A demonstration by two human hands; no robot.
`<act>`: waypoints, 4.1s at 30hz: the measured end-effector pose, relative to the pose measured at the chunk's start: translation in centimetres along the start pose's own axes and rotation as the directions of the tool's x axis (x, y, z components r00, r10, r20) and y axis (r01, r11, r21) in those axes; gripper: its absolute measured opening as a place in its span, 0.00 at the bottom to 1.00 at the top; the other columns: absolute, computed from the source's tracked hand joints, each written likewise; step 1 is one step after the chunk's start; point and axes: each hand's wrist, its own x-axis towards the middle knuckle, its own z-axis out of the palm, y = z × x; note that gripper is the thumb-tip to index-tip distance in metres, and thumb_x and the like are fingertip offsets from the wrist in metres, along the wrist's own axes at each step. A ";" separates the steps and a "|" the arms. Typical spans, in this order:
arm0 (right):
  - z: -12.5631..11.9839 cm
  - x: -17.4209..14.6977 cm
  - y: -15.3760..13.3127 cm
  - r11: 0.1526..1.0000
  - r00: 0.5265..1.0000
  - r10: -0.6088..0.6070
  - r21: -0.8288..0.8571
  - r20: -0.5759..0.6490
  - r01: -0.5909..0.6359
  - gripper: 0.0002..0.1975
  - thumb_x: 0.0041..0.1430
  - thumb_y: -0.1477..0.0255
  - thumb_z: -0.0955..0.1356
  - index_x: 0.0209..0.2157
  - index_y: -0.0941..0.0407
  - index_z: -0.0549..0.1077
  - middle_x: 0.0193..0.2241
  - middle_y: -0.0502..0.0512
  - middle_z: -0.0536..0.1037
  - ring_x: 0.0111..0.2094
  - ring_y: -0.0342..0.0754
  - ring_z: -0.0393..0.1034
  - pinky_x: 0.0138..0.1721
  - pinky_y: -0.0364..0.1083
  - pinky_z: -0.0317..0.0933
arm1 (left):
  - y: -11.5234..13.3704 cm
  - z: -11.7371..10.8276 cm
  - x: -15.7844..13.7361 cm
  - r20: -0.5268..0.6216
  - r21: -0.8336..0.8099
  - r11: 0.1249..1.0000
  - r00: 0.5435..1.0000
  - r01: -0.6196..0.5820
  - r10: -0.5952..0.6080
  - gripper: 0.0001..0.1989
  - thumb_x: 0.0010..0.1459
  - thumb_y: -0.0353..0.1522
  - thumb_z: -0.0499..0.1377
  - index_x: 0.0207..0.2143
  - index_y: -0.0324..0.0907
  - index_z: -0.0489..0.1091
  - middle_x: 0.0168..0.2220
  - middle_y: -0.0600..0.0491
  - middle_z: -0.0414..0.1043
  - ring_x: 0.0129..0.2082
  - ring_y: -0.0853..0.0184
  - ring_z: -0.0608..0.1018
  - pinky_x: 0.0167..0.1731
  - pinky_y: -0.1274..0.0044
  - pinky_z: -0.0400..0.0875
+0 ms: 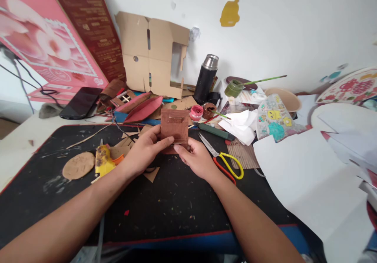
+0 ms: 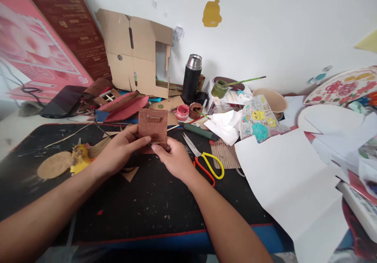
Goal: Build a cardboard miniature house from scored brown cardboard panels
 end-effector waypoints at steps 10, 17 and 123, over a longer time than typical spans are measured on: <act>0.0 0.0 -0.1 1.000 1.000 -0.003 -0.006 0.003 0.003 0.10 0.66 0.62 0.71 0.41 0.54 0.73 0.22 0.42 0.66 0.22 0.41 0.58 0.24 0.43 0.52 | -0.1 0.1 0.2 -0.002 -0.039 0.999 1.000 0.019 -0.020 0.22 0.57 0.41 0.71 0.51 0.42 0.75 0.51 0.47 0.83 0.49 0.55 0.83 0.51 0.65 0.78; -0.1 0.0 -0.1 1.000 1.000 0.006 -0.007 0.003 -0.006 0.12 0.66 0.61 0.71 0.41 0.54 0.74 0.24 0.43 0.67 0.22 0.41 0.58 0.25 0.43 0.53 | -0.1 0.2 0.1 -0.003 -0.015 1.000 1.000 0.021 -0.021 0.22 0.57 0.41 0.71 0.50 0.42 0.74 0.50 0.47 0.84 0.48 0.55 0.84 0.52 0.64 0.77; -0.3 -0.1 -0.3 1.000 1.000 0.005 -0.029 0.005 -0.005 0.22 0.68 0.48 0.67 0.35 0.53 0.67 0.17 0.40 0.64 0.17 0.41 0.55 0.21 0.44 0.49 | -0.8 0.7 0.2 0.076 0.083 0.997 0.997 0.003 -0.009 0.18 0.63 0.42 0.66 0.46 0.40 0.70 0.39 0.51 0.79 0.28 0.67 0.79 0.24 0.75 0.76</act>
